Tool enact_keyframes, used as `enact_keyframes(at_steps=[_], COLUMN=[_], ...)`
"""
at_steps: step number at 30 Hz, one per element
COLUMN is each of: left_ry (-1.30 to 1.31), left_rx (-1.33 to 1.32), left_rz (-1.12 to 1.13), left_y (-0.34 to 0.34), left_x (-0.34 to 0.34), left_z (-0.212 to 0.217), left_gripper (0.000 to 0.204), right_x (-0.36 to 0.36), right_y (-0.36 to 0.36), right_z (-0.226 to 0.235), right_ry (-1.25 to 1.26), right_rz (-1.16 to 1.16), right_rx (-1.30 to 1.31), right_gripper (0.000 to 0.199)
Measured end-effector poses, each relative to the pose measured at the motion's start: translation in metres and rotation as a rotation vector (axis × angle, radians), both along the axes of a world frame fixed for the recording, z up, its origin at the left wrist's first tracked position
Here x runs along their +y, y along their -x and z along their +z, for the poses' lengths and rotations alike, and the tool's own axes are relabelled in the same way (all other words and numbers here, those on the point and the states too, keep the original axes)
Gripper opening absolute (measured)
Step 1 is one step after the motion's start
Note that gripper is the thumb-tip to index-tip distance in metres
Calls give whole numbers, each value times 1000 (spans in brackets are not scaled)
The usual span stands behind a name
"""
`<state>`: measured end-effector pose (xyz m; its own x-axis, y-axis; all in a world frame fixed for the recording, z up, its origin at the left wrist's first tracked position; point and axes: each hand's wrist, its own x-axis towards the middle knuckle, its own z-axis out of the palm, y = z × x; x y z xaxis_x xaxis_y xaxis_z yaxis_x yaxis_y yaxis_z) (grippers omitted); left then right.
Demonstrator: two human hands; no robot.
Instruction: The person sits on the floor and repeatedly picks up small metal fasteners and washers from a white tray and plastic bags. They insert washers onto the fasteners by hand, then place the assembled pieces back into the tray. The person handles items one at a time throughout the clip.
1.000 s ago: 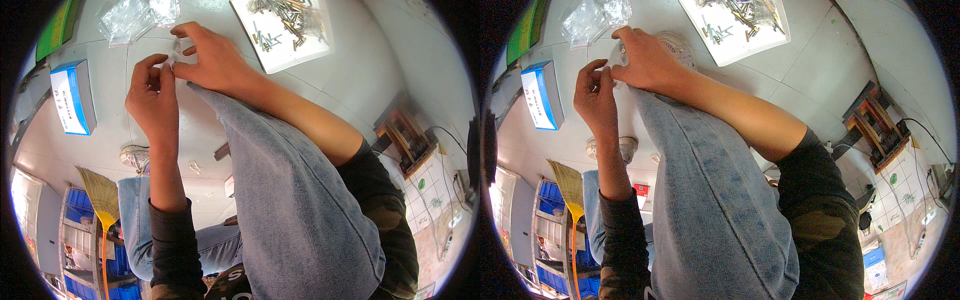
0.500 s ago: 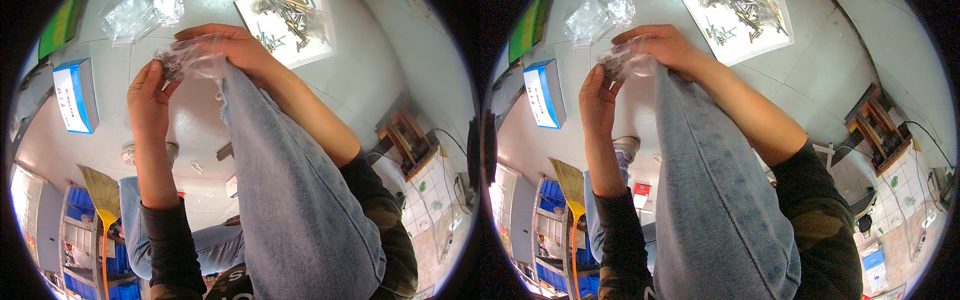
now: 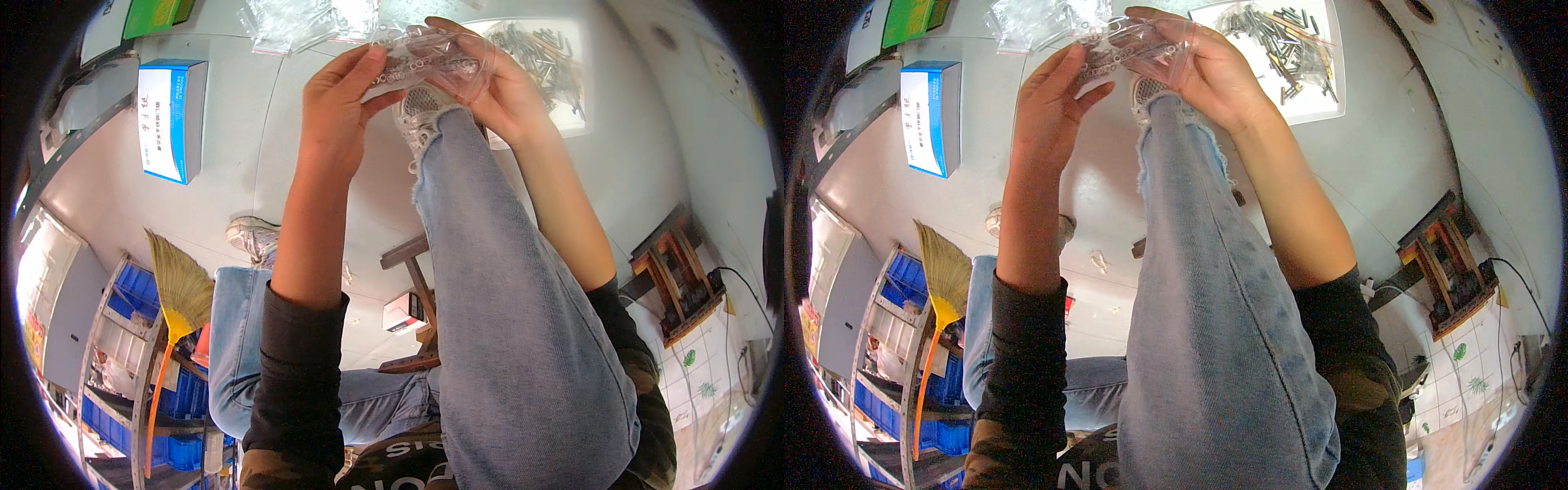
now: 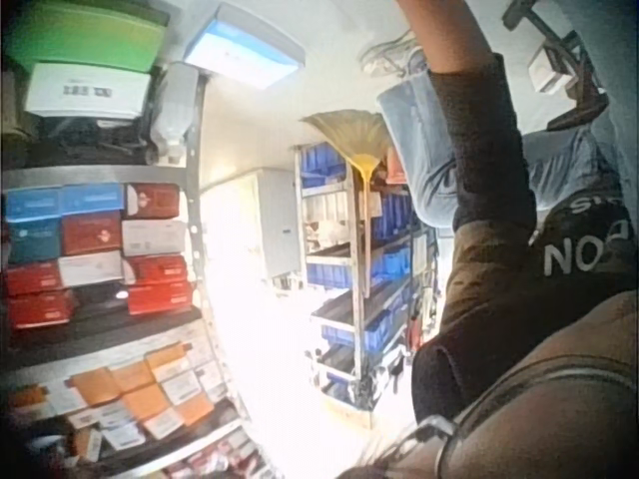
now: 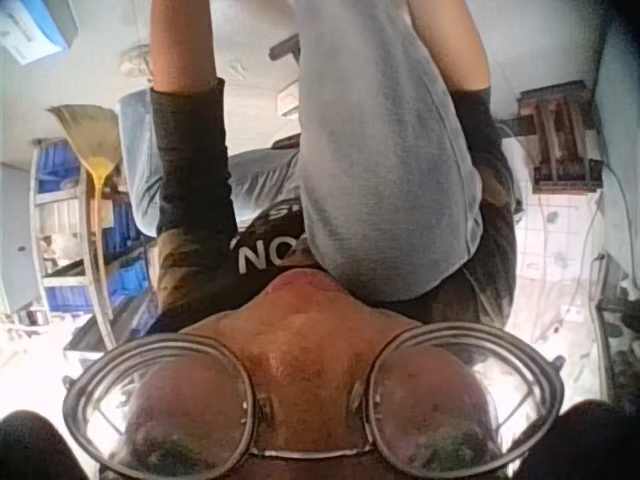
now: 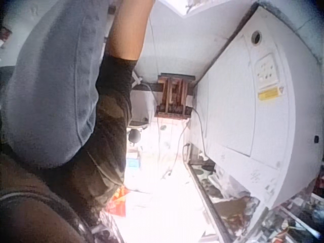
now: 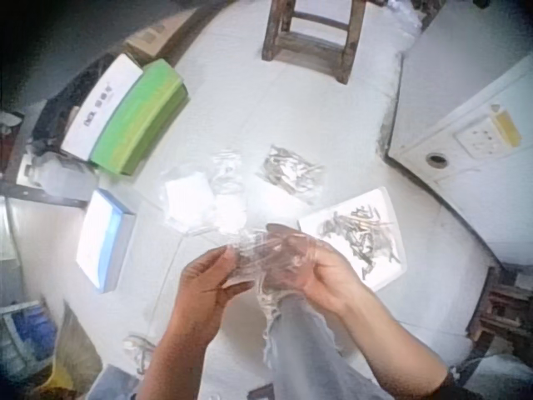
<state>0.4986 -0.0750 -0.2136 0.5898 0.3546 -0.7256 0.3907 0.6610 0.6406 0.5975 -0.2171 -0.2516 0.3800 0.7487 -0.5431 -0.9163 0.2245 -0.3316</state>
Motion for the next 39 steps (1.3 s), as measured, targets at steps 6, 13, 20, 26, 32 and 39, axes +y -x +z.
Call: enact_keyframes(at_steps=[6, 13, 20, 26, 32, 39], left_ry=[129, 127, 132, 148, 144, 162], left_rx=[-111, -106, -114, -112, -112, -126], left_rz=[8, 14, 19, 26, -2, -7], left_y=[-6, -13, -12, -9, -10, -11], left_x=[-10, -13, -14, -12, -11, -12], left_z=[-16, -17, -18, -19, -17, -16], left_gripper=[22, 20, 20, 20, 19, 20], right_x=[-7, -16, -20, -18, -16, -19], right_y=[-6, -16, -16, -13, -13, -18], right_z=[7, 28, 42, 44, 54, 61], right_ry=[38, 256, 512, 745, 727, 654], right_rz=[-53, 21, 146, 118, 88, 126], right_rx=[61, -208, -478, -796, -887, -744], right_gripper=[39, 34, 24, 22, 22, 29])
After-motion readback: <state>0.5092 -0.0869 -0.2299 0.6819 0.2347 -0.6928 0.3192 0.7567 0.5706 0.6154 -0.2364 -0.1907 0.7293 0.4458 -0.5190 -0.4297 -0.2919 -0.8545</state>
